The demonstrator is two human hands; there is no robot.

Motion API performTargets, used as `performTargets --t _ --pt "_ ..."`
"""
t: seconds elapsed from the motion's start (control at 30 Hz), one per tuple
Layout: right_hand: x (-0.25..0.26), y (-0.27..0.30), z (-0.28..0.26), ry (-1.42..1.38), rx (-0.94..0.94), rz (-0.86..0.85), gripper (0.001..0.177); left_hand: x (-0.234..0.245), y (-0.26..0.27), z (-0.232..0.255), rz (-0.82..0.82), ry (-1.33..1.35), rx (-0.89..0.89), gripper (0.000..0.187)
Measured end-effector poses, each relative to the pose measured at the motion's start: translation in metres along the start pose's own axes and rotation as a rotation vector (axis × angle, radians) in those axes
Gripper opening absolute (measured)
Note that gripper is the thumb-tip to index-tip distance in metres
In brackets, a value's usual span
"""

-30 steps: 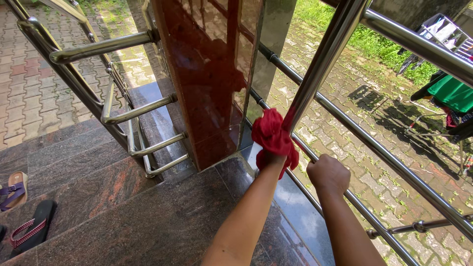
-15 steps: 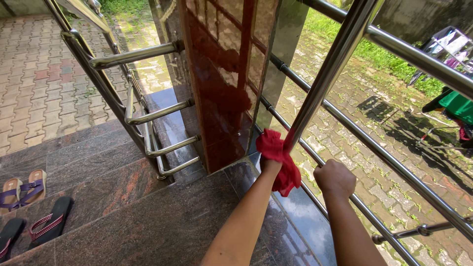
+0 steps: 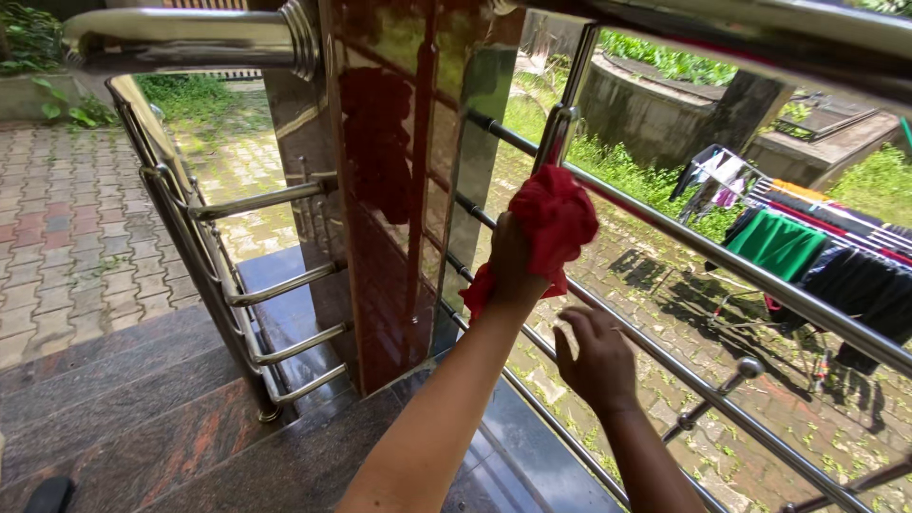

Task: The person wipes the metal horizontal bars and vertical supports of a stainless steel railing using a red cloth.

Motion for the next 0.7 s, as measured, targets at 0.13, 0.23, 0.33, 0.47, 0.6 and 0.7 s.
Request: performTargets --t 0.13,0.23,0.33,0.47,0.6,0.7 --pt "0.103 -0.105 -0.005 0.851 0.116 0.211 0.049 -0.042 -0.018 0.034 -0.104 0.111 -0.118 0.058" --pt "0.126 -0.151 0.032 0.953 -0.203 -0.192 0.053 -0.076 -0.028 0.036 -0.267 0.111 0.071 0.043" --pt "0.115 -0.149 0.053 0.893 -0.355 -0.360 0.046 -0.097 -0.029 0.022 -0.422 0.044 0.385 0.032" --pt "0.103 -0.143 0.068 0.973 -0.319 -0.301 0.045 -0.110 -0.019 0.013 -0.399 0.051 0.363 0.033" --pt "0.103 -0.139 0.070 0.974 -0.232 -0.200 0.049 -0.121 -0.022 0.014 -0.232 0.058 0.168 0.034" --pt "0.100 -0.134 0.080 1.011 -0.229 -0.194 0.052 -0.130 -0.014 0.006 -0.332 0.049 0.345 0.035"
Point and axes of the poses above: each hand's wrist, its own y-axis away from the middle knuckle, its own x-axis out of the back of the hand, z = x × y, the point moved 5 cm from there along -y, towards the middle knuckle, and after that the axes turned 14 degrees about z, right-handed, at the moved point
